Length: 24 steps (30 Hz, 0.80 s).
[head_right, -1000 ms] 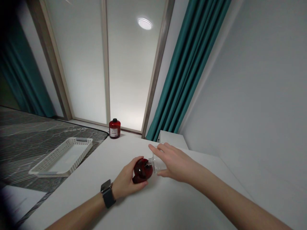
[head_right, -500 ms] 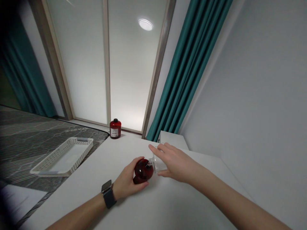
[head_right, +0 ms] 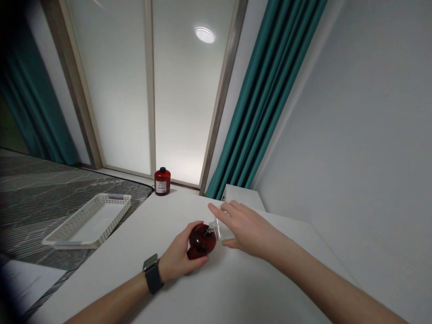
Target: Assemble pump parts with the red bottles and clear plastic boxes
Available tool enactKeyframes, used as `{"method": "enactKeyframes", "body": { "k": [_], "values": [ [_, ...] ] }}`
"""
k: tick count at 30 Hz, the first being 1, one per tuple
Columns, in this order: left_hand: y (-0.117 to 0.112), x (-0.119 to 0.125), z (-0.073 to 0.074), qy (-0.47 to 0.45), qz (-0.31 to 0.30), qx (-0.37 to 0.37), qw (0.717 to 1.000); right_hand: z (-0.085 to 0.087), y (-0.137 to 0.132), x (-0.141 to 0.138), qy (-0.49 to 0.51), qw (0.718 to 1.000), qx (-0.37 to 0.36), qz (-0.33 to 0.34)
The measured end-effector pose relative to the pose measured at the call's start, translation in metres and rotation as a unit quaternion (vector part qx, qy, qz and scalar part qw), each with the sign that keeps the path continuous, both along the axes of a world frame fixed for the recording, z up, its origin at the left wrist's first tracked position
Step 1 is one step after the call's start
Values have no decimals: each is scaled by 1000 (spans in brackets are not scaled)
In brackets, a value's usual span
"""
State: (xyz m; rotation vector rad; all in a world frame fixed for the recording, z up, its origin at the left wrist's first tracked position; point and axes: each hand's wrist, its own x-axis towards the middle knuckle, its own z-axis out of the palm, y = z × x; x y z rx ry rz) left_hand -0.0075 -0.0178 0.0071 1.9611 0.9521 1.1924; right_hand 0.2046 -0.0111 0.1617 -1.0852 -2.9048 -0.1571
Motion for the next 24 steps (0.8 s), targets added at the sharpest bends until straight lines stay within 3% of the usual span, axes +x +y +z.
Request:
{"method": "enactKeyframes", "body": {
  "k": [24],
  "values": [
    [-1,-1,1,-9,-10,-2,1000,4,-1,1,-2,999,17,27]
  ]
}}
